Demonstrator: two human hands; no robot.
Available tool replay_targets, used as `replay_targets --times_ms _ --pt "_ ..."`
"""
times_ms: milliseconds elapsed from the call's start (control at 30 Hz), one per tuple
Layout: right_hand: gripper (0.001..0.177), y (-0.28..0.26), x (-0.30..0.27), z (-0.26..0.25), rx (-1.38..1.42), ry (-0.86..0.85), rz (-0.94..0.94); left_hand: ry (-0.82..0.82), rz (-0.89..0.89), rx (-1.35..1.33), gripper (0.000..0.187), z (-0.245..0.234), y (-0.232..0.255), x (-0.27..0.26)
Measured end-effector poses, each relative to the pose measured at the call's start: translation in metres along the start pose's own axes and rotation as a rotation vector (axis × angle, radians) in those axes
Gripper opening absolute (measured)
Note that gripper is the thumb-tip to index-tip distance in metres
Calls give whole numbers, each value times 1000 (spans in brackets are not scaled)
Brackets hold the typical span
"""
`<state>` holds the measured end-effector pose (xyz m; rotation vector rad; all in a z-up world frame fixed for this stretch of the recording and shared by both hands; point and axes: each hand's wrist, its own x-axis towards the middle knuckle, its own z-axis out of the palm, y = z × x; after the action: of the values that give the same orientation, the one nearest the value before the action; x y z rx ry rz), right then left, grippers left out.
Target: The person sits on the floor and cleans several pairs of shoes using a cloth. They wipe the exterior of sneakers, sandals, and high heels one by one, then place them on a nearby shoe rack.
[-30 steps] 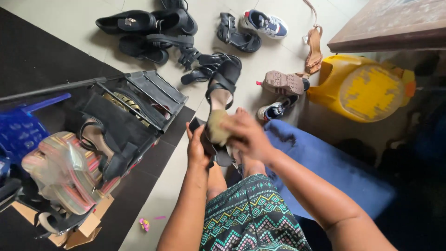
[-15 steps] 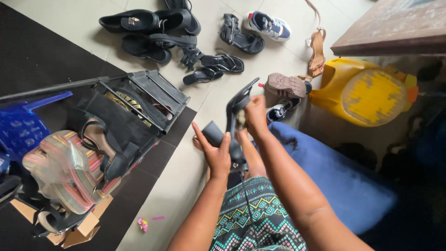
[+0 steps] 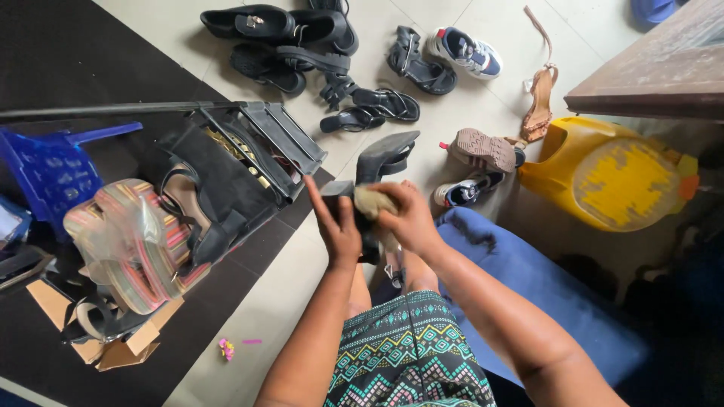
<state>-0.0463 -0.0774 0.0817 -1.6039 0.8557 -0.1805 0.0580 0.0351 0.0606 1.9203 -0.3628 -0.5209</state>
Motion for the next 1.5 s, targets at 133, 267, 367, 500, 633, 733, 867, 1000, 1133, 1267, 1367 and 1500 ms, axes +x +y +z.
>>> replay_targets --times_ms 133,267,367,500,633,733,867,1000,1133,1267,1367,1500 --pt "51 -9 -3 -23 578 100 174 5 -91 -117 73 -10 -3 12" --pt "54 -8 37 -33 -297 384 -255 -119 -108 -116 71 -10 -1 15" --pt "51 -11 26 -2 -200 144 -195 -121 -54 -80 69 -5 1 10" --pt "46 -36 -14 5 87 89 46 -75 -129 -200 65 -2 -8 15" --pt "51 -54 -23 7 -264 165 -445 -136 -249 -214 71 6 -17 20" --pt "53 -52 -17 15 -372 80 -490 -123 -372 -629 70 8 -22 28" --pt "49 -37 -46 -7 -318 -277 -329 -6 -312 -401 66 -12 -37 40" --pt "53 -31 -47 -32 -244 6 -230 151 -415 -582 67 -1 -54 53" --pt "49 -21 -41 -16 -194 14 -351 323 -600 -708 75 15 -47 45" --pt "40 37 -65 -12 247 -130 -74 392 -653 -959 66 -12 -33 51" --pt "36 77 -77 -15 664 -180 240 197 -687 -1266 65 -40 -20 53" --pt "40 45 -62 -9 623 -249 389 71 -585 -1534 52 -41 14 48"
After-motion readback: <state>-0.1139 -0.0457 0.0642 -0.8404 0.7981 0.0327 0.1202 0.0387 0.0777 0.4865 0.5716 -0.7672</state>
